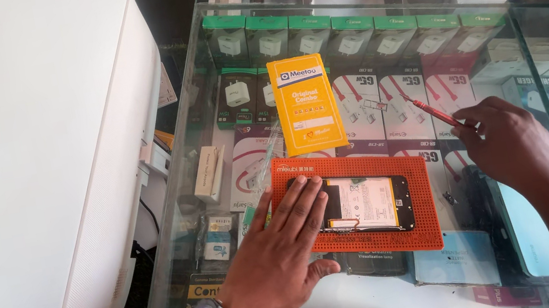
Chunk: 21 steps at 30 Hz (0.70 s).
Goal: The person assembles components of a mobile phone by hand and with a tool. The person places a camera module and internal covers onto the phone body, then uses a screwdriver to secure screws into the internal frame.
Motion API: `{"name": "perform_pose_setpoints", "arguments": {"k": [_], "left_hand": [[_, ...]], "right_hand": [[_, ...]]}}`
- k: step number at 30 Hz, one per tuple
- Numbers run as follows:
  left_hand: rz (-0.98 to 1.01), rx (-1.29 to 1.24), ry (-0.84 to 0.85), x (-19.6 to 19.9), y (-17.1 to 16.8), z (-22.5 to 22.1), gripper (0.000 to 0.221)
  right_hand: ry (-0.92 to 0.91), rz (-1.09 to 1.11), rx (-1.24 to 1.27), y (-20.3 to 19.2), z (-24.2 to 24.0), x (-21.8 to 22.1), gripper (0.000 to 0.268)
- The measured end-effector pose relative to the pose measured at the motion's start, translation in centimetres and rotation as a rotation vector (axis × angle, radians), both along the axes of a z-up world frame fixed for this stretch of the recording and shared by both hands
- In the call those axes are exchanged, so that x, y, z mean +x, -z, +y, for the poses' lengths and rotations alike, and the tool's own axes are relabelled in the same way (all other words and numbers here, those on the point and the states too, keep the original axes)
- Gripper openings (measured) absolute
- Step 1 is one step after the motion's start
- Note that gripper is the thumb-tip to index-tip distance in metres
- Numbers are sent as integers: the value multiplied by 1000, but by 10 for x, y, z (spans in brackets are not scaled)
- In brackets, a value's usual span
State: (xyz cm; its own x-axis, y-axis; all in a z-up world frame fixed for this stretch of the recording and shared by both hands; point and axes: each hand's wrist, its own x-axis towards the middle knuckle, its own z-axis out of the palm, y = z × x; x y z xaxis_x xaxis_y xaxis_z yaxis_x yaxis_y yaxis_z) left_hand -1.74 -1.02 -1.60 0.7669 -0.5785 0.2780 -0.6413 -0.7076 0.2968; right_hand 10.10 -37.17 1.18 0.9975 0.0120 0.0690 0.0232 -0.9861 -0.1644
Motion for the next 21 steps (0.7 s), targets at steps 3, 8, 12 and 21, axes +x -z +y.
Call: {"name": "perform_pose_setpoints", "arguments": {"k": [3, 8, 12, 21], "left_hand": [[-13, 39, -26, -2, 6, -3, 95], [-15, 30, -37, -1, 6, -2, 93], [-9, 15, -31, -3, 3, -2, 91], [-24, 17, -16, -1, -3, -2, 90]], "right_hand": [[-60, -17, -42, -3, 1, 6, 26], [96, 43, 301, -23, -18, -10, 25], [-98, -178, 303, -50, -27, -37, 19], [-327, -171, 158, -70, 53, -59, 16]]}}
